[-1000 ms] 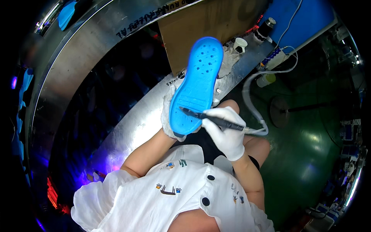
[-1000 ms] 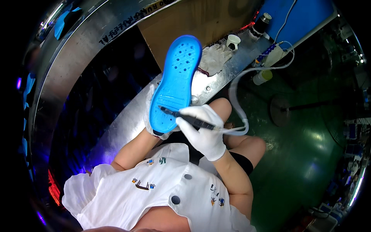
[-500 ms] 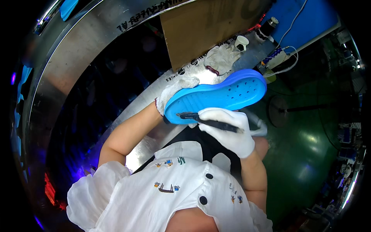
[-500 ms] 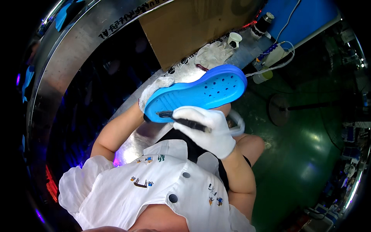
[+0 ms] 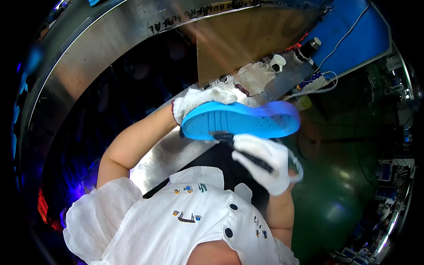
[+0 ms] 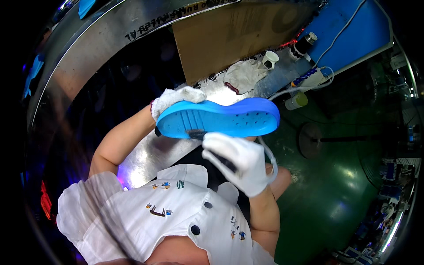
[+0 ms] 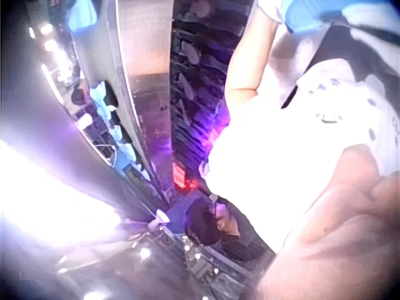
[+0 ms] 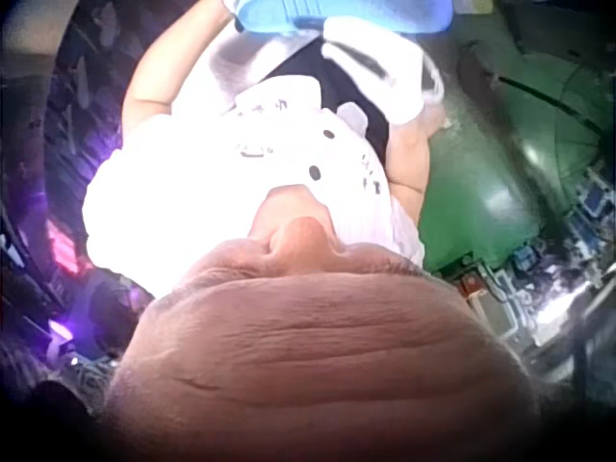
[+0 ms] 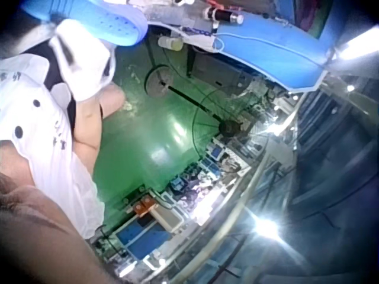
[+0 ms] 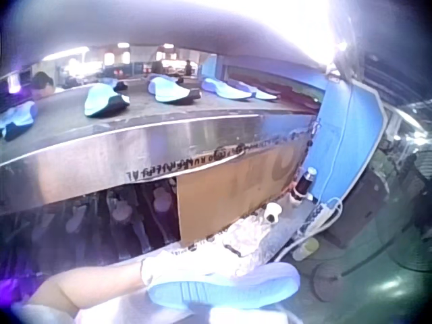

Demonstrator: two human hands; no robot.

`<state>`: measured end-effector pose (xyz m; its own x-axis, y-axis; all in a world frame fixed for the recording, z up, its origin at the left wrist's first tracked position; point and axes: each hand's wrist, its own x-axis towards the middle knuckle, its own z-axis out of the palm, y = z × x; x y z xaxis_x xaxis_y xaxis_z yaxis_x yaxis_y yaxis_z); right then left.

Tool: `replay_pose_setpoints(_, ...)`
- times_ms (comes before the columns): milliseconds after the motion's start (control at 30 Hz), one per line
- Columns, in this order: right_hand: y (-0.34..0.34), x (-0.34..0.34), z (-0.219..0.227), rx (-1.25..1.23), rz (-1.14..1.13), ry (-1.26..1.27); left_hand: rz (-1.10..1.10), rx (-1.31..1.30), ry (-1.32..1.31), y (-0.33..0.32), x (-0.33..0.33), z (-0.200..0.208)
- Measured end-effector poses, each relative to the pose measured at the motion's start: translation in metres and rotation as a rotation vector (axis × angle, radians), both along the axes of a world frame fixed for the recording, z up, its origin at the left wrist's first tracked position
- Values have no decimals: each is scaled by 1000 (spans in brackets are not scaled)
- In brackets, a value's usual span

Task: The person applies adhesive to the bottom of blue shoe soles using a brush tool, then places each sole onto a moving conveyor belt.

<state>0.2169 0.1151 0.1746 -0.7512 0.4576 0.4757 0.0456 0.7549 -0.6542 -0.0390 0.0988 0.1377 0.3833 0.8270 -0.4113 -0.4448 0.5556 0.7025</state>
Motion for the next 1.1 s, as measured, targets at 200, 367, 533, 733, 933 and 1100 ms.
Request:
replay_pose_setpoints(200,-12,4,18,169,87,-326,58,73,153,2,-7,-13)
replay_pose_setpoints(367,-7,6,16,195,49,-177,-13,192,122,-2,-10,-6)
replay_pose_setpoints(533,12,10,11,154,-50,-35,-81,324,146,-4,-4,30)
replay_pose_setpoints(733,18,13,26,220,-64,-82,-9,220,166,-13,-11,47)
replay_pose_setpoints(933,25,27,29,326,-99,-52,-37,405,329,-13,-20,32)
replay_pose_setpoints(1100,8,12,27,206,72,-7,148,473,370,-14,-7,18)
